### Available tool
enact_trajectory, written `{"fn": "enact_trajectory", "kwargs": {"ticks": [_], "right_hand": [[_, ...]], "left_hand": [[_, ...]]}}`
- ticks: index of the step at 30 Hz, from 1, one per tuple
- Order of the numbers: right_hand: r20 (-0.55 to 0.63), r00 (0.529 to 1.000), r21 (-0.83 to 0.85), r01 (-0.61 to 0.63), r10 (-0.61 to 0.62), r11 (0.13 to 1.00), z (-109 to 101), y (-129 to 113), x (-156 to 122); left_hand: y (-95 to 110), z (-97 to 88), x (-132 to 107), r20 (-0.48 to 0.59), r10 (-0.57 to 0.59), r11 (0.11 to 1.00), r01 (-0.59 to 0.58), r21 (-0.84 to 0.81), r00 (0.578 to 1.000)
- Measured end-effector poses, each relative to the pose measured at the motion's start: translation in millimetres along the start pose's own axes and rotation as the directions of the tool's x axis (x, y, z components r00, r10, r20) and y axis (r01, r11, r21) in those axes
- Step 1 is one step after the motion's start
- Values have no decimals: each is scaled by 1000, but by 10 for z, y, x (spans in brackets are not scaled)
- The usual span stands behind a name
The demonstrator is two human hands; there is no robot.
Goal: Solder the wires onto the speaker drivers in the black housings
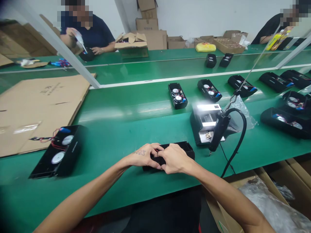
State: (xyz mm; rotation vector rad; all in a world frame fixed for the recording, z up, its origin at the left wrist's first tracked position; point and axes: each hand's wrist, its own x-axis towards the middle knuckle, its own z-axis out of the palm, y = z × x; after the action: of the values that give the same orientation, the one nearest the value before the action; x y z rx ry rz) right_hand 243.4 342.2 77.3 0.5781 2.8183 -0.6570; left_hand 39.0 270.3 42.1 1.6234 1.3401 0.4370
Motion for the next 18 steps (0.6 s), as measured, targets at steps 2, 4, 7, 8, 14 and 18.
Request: {"fn": "enact_trajectory", "kwargs": {"ticks": [2,4,7,8,14,18], "right_hand": [[-3,1000,-10,9,-9,1000,14,0,2],[-7,1000,-15,13,-13,1000,27,-5,8],[-15,1000,-8,6,-7,1000,67,-39,-1],[-17,1000,-13,10,-10,1000,92,-56,-20],[-332,934,78,170,-136,982,270,-25,-483],[-885,363,316,7,292,949,277,376,-890]], "left_hand": [[-18,2,6,-2,21,1000,-21,10,1000],[-31,8,6,-8,40,999,-40,33,999],[-36,40,-15,-23,71,993,-69,95,997],[-33,62,-31,-30,83,989,-78,123,996],[-40,405,-258,-104,150,944,-111,310,983],[-137,763,-443,-140,374,783,-232,577,917]]}}
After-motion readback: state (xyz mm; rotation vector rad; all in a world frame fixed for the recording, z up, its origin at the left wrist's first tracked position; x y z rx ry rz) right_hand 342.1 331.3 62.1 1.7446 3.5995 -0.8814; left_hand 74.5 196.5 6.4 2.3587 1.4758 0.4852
